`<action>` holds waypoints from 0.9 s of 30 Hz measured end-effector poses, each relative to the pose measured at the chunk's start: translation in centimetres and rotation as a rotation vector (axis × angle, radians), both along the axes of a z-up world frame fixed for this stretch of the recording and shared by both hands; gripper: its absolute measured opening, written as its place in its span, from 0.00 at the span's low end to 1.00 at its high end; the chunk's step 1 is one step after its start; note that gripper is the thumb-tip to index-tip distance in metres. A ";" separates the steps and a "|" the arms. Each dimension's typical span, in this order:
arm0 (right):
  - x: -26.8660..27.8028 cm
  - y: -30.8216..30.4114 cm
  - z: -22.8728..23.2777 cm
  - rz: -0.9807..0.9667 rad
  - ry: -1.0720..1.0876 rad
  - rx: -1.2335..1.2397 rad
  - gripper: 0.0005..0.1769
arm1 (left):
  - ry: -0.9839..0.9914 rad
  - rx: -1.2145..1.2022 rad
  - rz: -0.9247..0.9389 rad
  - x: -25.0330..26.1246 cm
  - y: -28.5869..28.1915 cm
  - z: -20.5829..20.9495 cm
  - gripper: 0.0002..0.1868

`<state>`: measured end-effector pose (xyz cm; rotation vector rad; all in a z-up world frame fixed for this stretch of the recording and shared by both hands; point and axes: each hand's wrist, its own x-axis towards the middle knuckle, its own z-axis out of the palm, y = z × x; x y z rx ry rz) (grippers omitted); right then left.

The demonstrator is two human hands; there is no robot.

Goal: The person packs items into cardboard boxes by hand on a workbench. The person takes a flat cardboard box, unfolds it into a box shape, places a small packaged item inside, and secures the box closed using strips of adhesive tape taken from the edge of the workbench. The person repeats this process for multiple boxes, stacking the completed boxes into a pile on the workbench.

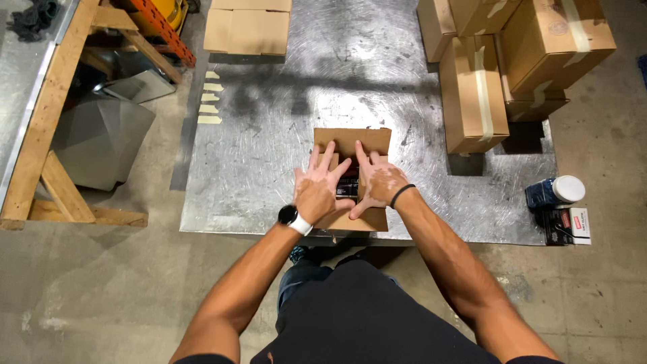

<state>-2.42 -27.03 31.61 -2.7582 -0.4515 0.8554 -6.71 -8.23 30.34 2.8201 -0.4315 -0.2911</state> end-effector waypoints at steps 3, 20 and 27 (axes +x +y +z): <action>-0.8 0.4 -0.8 0.101 -0.224 -0.157 1.01 | -0.018 0.262 -0.052 0.8 -0.1 -1.2 0.37; -3.2 -2.9 -3.8 0.072 -0.367 0.067 0.80 | 0.113 0.024 -0.117 2.3 2.4 -3.5 0.66; -7.5 -8.1 -1.0 -0.227 -0.387 -0.076 1.00 | 0.113 -0.236 -0.133 1.5 4.5 -3.3 0.91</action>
